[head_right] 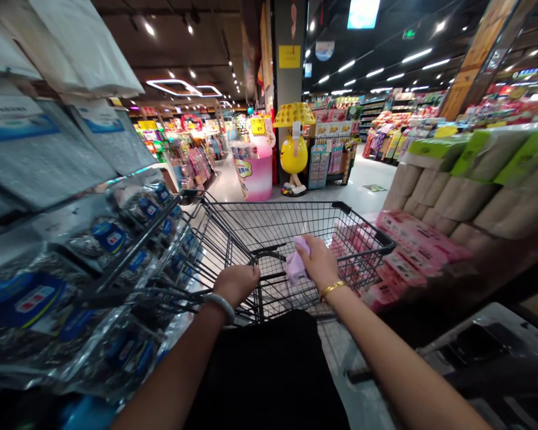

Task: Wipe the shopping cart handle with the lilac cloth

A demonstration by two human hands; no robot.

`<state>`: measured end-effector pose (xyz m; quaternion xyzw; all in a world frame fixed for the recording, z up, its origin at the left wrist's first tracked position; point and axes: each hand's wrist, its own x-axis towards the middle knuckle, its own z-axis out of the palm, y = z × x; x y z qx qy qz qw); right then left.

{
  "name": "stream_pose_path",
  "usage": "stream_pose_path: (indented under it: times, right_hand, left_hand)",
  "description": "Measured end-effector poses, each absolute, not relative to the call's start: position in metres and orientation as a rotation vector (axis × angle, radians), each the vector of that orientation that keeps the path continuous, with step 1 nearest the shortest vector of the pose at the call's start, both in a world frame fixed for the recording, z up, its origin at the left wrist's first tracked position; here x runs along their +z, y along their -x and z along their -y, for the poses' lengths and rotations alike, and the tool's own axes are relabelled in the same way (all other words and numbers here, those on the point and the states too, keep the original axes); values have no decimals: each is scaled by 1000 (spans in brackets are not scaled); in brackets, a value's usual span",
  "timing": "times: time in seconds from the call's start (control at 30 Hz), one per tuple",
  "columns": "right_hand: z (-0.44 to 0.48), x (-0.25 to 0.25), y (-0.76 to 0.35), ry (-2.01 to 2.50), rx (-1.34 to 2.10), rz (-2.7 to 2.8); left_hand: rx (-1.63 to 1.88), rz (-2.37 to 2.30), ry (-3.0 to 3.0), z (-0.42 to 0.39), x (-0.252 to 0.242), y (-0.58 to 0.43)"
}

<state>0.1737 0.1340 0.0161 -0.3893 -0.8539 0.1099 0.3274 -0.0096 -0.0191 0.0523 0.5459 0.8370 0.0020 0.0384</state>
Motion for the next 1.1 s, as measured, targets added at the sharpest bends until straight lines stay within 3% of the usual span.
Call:
stream_pose_path:
  times: [0.23,0.5,0.7,0.9,1.1]
  right_hand:
    - [-100,-6,-189,563,-32,2408]
    - [-129,18,-184,837,400,2245]
    - [-122,20,-199,517,415,2481]
    - [-135,8,-226,895,74,2241]
    - [-106,7,-212,643,-27,2398]
  left_hand:
    - [2,-2588,-1638,20,56,14]
    - [8,-2561,-1660,19,54,15]
    - [-13,-2554,-1673,20,54,16]
    - [-14,-2537,-1649,18,55,17]
    - [-24,-2525,-1665,19,56,16]
